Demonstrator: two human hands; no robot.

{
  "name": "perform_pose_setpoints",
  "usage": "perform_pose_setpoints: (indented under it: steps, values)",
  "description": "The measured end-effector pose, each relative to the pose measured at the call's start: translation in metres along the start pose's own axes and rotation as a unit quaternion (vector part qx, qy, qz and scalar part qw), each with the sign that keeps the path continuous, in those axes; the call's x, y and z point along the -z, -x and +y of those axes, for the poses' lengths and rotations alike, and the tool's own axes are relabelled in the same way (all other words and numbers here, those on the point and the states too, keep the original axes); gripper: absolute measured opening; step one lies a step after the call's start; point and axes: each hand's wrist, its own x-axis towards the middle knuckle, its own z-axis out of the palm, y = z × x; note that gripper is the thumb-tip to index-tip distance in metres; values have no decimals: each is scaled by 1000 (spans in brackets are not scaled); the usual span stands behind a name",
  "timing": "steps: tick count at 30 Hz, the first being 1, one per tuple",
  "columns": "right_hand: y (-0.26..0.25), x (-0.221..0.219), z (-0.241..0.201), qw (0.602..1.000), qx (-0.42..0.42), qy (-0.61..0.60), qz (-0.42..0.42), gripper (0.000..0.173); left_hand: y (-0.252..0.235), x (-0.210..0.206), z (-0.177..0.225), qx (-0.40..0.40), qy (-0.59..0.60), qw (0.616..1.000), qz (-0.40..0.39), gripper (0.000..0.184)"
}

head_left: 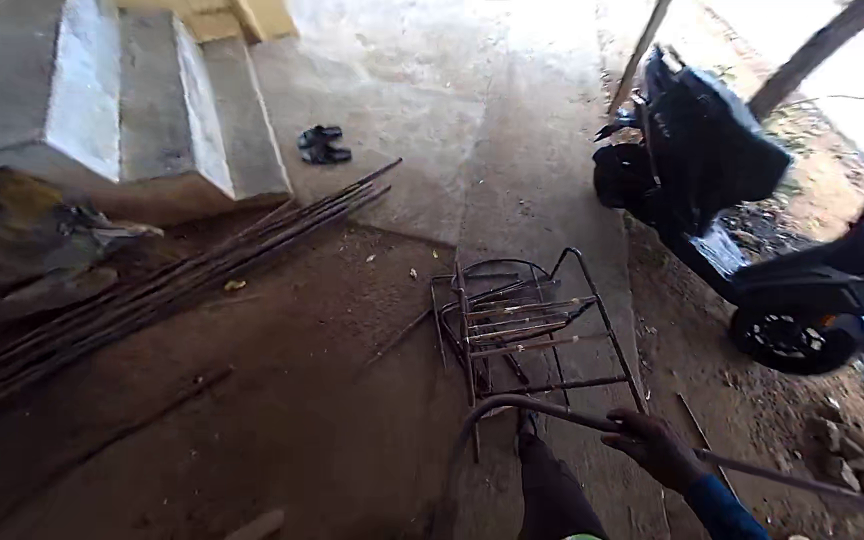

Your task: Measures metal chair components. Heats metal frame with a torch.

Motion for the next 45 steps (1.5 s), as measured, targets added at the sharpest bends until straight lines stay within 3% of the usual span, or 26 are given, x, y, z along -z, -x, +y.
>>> perform_pose_setpoints:
  steps: [2, 5, 9, 13, 17, 26, 45]
  values:
    - [-51, -3, 56, 997, 27, -34, -67, 43, -23, -49, 22, 46, -49, 997, 26, 59]
    - [-110, -31, 120, 993, 66, 19, -91, 32, -48, -113, -3, 102, -146, 982, 58, 52]
    - [-180, -59, 141, 986, 50, 88, -136, 29, -71, -163, -17, 199, -159, 966, 49, 49]
    - [-221, -98, 156, 986, 100, 85, -98, 24, -90, -194, -25, 234, -196, 949, 84, 52]
    - [-236, -125, 150, 987, 95, 94, -89, 26, -98, -194, -22, 242, -267, 925, 122, 52]
    - [-263, -140, 140, 980, 141, 140, -3, 16, -120, -192, -41, 133, -302, 918, 218, 41]
    - [-271, -151, 130, 971, 149, 173, 73, 15, -126, -194, -32, 127, -325, 906, 241, 40]
